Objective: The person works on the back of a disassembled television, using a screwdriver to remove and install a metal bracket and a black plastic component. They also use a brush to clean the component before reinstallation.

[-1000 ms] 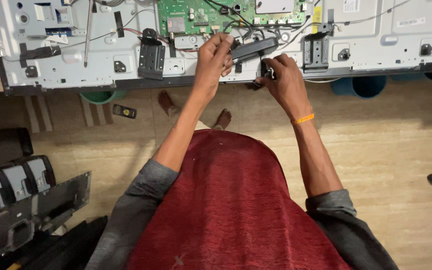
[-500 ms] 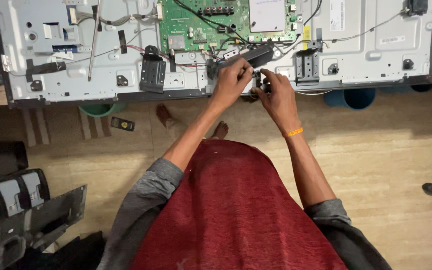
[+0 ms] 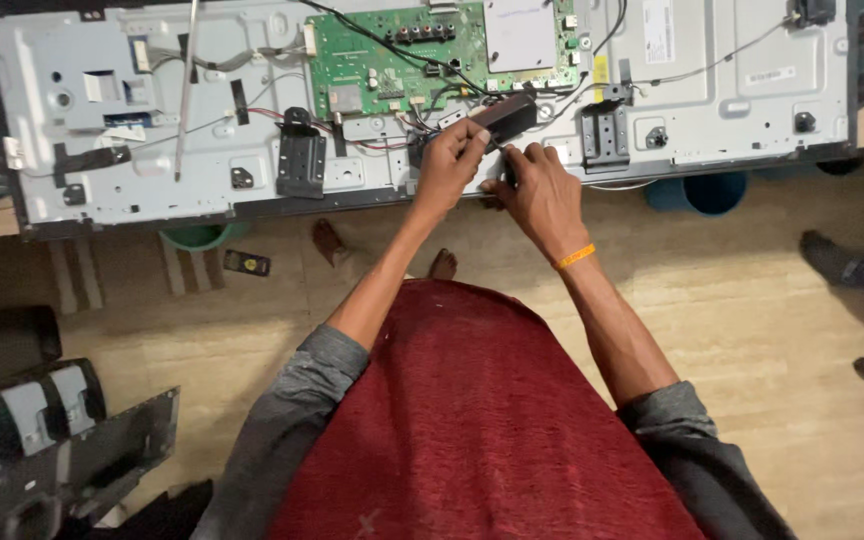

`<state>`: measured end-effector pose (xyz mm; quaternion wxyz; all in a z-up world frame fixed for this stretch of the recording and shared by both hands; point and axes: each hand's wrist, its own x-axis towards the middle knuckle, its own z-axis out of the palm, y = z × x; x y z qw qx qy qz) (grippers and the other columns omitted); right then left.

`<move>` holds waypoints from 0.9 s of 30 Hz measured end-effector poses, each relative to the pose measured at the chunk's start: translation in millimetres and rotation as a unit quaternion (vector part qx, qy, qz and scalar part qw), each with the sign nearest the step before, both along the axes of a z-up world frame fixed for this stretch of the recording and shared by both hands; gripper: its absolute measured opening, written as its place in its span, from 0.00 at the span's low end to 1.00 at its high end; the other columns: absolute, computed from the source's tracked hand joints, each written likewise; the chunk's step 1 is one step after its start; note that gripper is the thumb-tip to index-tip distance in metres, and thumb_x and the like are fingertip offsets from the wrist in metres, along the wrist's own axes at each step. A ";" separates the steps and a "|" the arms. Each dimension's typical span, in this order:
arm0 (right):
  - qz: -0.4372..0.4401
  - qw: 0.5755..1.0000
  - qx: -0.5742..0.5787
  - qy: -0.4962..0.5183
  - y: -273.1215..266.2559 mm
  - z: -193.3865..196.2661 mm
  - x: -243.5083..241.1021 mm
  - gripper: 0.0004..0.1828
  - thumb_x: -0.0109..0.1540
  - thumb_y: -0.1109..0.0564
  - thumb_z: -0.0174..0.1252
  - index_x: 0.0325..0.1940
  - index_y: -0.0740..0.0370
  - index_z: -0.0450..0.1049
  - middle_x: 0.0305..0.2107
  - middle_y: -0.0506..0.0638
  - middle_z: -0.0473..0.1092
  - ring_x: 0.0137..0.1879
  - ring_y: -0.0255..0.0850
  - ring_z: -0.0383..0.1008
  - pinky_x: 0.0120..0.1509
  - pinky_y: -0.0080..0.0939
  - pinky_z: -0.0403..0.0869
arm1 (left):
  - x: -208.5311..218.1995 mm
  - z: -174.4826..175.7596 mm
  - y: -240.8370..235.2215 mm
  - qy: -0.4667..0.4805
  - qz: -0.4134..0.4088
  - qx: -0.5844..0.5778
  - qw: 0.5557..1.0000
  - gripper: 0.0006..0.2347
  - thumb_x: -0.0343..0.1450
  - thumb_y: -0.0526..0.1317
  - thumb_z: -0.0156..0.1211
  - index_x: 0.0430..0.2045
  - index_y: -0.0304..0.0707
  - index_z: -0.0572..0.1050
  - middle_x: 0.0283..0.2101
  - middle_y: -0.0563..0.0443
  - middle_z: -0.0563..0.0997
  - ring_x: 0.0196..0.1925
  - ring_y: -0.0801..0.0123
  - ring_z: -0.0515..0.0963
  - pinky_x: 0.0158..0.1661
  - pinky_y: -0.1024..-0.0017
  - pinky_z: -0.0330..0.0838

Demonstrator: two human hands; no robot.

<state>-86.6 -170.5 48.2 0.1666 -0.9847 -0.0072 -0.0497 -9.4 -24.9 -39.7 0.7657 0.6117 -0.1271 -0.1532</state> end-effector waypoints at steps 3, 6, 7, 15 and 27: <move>-0.017 1.000 -0.001 0.015 -0.4 1.8 6.1 0.23 0.61 0.42 0.70 0.52 0.58 0.77 0.37 0.51 0.72 0.48 0.51 0.72 0.39 0.54 0.72 | 4.8 5.2 0.4 -0.007 0.002 0.015 1.000 0.09 0.78 0.40 0.57 0.31 0.34 0.73 0.21 0.62 0.68 0.21 0.86 0.63 0.22 0.80 0.57; 0.001 0.999 0.018 -0.040 -6.0 0.2 -2.2 0.26 0.59 0.44 0.71 0.55 0.57 0.77 0.37 0.52 0.72 0.45 0.50 0.72 0.39 0.52 0.73 | 1.0 10.2 4.5 0.034 -0.018 -0.011 0.999 0.09 0.79 0.40 0.56 0.31 0.35 0.72 0.21 0.63 0.67 0.21 0.85 0.61 0.21 0.79 0.55; 0.015 0.997 0.026 -0.070 -8.5 -1.3 -6.5 0.28 0.57 0.44 0.72 0.57 0.57 0.78 0.36 0.53 0.72 0.44 0.50 0.72 0.40 0.51 0.74 | -0.2 11.8 6.5 0.049 -0.025 -0.016 0.998 0.09 0.78 0.40 0.56 0.31 0.35 0.72 0.21 0.63 0.67 0.20 0.85 0.61 0.21 0.79 0.54; -0.076 0.934 0.329 -0.117 -17.2 -15.0 -29.5 0.17 0.66 0.60 0.64 0.58 0.67 0.75 0.41 0.52 0.74 0.41 0.34 0.75 0.42 0.35 0.76 | 1.2 22.3 15.7 0.069 -0.043 -0.029 0.996 0.09 0.79 0.41 0.56 0.31 0.36 0.71 0.20 0.63 0.63 0.19 0.84 0.58 0.20 0.79 0.51; -0.069 0.886 0.455 -0.053 49.0 17.8 -43.8 0.14 0.68 0.61 0.61 0.58 0.67 0.76 0.40 0.49 0.77 0.40 0.30 0.76 0.43 0.31 0.78 | -53.0 47.4 55.6 0.179 0.028 -0.168 0.969 0.07 0.78 0.41 0.58 0.37 0.37 0.75 0.23 0.63 0.66 0.22 0.84 0.62 0.23 0.80 0.57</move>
